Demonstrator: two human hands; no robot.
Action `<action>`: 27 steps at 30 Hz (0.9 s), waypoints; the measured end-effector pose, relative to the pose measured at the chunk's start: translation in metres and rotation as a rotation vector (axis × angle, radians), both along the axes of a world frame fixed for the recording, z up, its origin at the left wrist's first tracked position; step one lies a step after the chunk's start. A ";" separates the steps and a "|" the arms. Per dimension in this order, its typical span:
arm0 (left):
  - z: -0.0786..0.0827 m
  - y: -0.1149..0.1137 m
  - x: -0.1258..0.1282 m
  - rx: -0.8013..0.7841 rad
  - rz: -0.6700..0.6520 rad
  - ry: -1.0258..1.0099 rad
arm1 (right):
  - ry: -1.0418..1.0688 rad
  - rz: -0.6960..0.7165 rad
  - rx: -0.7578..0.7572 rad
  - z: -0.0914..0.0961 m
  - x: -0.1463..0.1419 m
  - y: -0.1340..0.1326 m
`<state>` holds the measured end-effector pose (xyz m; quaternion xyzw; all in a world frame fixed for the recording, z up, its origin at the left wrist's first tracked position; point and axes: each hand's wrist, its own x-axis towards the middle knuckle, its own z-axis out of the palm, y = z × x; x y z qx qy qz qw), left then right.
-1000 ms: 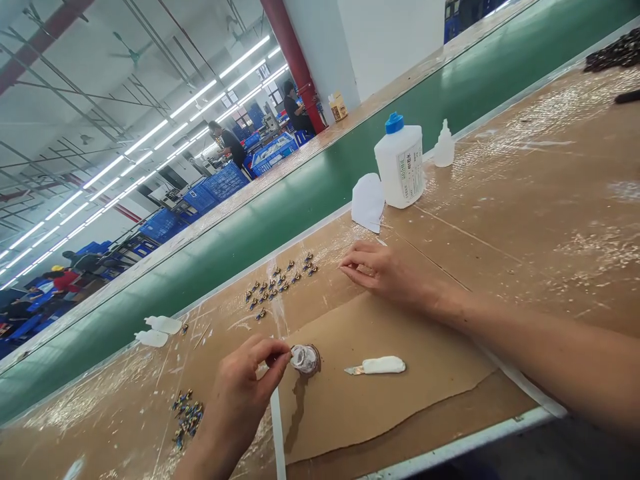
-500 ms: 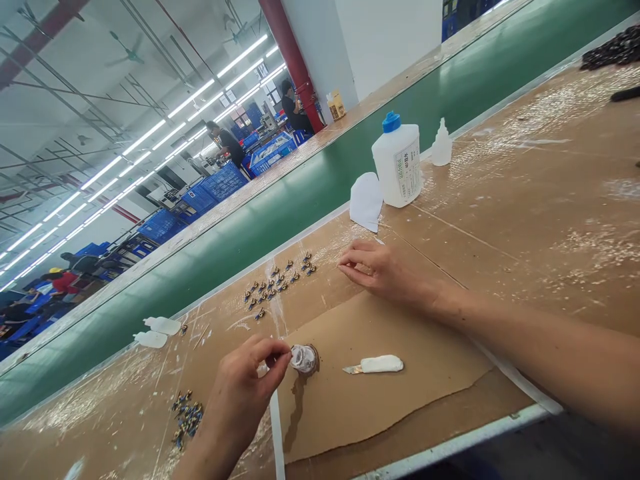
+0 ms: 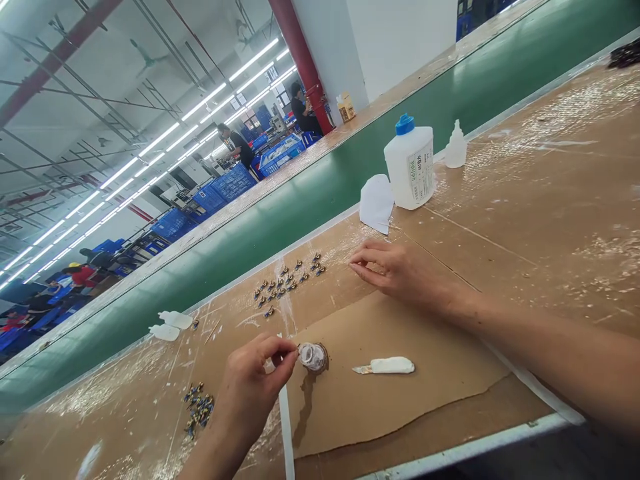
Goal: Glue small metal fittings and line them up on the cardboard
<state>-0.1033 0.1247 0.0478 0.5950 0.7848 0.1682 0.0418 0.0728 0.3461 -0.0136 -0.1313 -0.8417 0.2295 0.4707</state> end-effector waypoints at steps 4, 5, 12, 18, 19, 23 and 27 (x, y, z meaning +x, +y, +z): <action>0.004 0.006 0.003 -0.019 0.001 0.017 | -0.002 -0.006 0.002 -0.002 -0.001 0.001; 0.004 0.006 0.003 -0.025 0.002 0.020 | -0.002 -0.008 0.003 -0.002 -0.001 0.001; 0.002 0.007 0.003 -0.018 -0.017 0.017 | 0.009 -0.014 0.003 -0.001 -0.001 0.001; 0.003 0.008 0.002 -0.008 -0.009 -0.021 | 0.018 -0.016 0.008 -0.002 -0.001 0.002; 0.005 0.006 0.001 -0.007 0.003 -0.038 | 0.020 -0.016 0.009 -0.002 -0.001 0.002; 0.015 -0.019 -0.003 -0.007 0.193 -0.105 | 0.034 -0.003 0.008 -0.001 0.000 0.000; 0.014 -0.060 0.003 0.105 0.529 -0.167 | 0.060 0.018 0.031 0.000 0.000 -0.002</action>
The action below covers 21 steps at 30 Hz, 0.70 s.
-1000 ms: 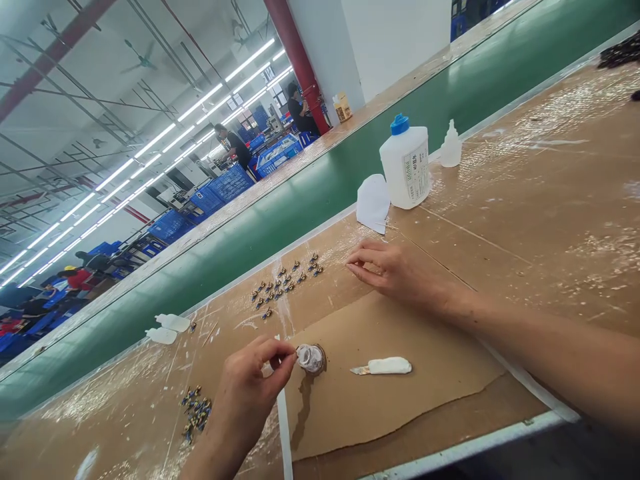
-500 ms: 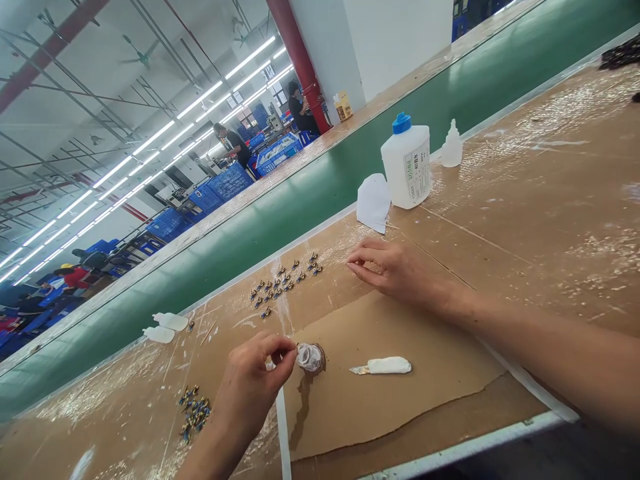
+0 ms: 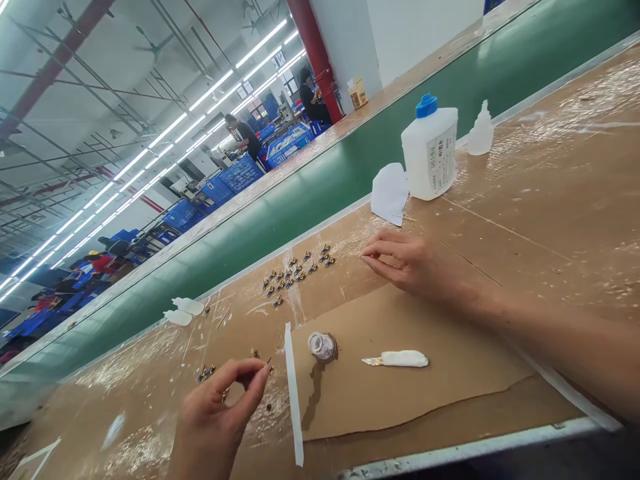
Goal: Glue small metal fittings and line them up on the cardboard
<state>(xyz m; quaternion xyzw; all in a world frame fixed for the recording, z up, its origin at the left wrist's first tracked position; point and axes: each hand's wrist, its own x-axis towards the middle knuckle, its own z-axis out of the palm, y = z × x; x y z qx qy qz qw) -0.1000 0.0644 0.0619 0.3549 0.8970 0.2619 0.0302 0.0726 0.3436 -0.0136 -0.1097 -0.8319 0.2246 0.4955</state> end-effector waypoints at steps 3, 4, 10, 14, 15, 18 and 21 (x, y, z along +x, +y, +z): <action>-0.021 -0.030 0.003 0.093 0.205 -0.039 | 0.034 0.032 0.012 -0.002 -0.002 -0.002; -0.031 -0.039 0.003 0.127 0.254 -0.057 | 0.037 0.044 0.009 -0.003 -0.002 -0.003; -0.079 -0.060 0.001 0.386 0.389 -0.224 | 0.002 0.068 0.016 -0.006 -0.002 -0.008; -0.081 -0.051 0.006 0.417 0.427 -0.268 | -0.002 0.066 0.025 -0.008 -0.001 -0.009; -0.080 -0.049 0.007 0.396 0.429 -0.255 | -0.003 0.057 0.025 -0.008 -0.001 -0.009; -0.077 -0.047 0.004 0.326 0.427 -0.235 | -0.008 0.027 0.026 -0.005 0.000 -0.010; -0.077 -0.049 -0.004 0.280 0.420 -0.267 | -0.001 0.021 0.037 -0.003 0.000 -0.012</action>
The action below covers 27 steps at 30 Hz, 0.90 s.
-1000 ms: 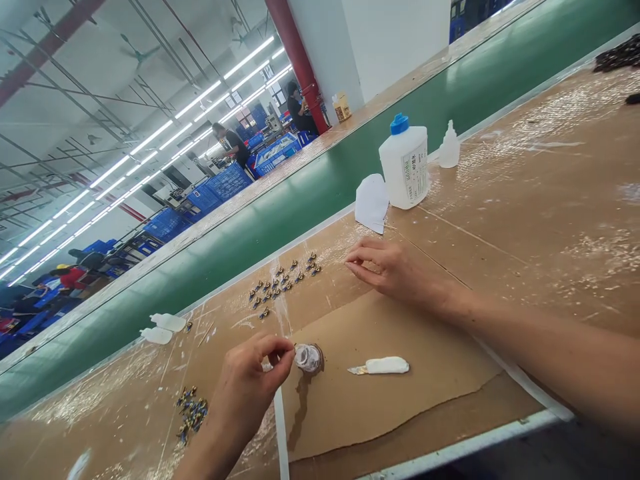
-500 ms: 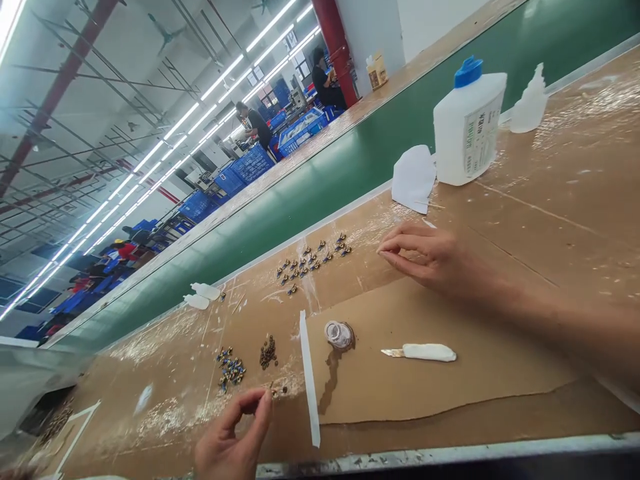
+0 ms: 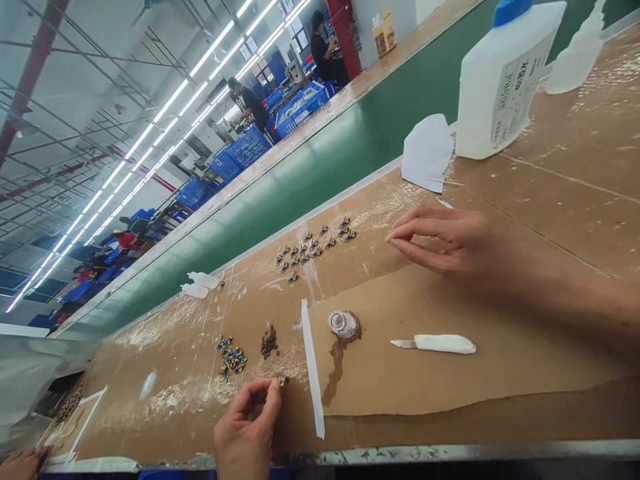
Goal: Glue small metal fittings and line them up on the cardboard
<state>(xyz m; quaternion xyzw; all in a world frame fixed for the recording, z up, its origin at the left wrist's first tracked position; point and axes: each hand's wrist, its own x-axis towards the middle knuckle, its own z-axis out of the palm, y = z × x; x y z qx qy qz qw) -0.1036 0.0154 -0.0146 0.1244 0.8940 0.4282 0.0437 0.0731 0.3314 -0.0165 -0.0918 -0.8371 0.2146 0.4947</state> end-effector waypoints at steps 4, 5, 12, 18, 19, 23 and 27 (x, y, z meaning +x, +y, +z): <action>-0.001 -0.003 -0.009 -0.024 -0.001 -0.105 | -0.003 -0.001 -0.004 0.001 0.000 -0.001; -0.001 -0.002 -0.009 -0.019 0.000 -0.099 | -0.004 -0.002 -0.008 0.001 0.000 -0.001; 0.002 0.007 0.003 -0.021 0.013 -0.023 | -0.016 -0.004 -0.024 0.003 0.000 -0.002; 0.005 0.009 0.004 -0.030 0.016 -0.038 | -0.045 -0.008 -0.057 0.007 0.002 -0.005; 0.005 0.009 0.004 -0.034 0.016 -0.035 | -0.047 -0.008 -0.059 0.007 0.002 -0.005; 0.006 0.008 0.003 -0.062 0.010 -0.039 | -0.050 -0.009 -0.053 0.006 0.002 -0.004; 0.006 0.007 0.002 -0.091 0.014 -0.044 | -0.040 -0.009 -0.036 0.004 0.001 -0.002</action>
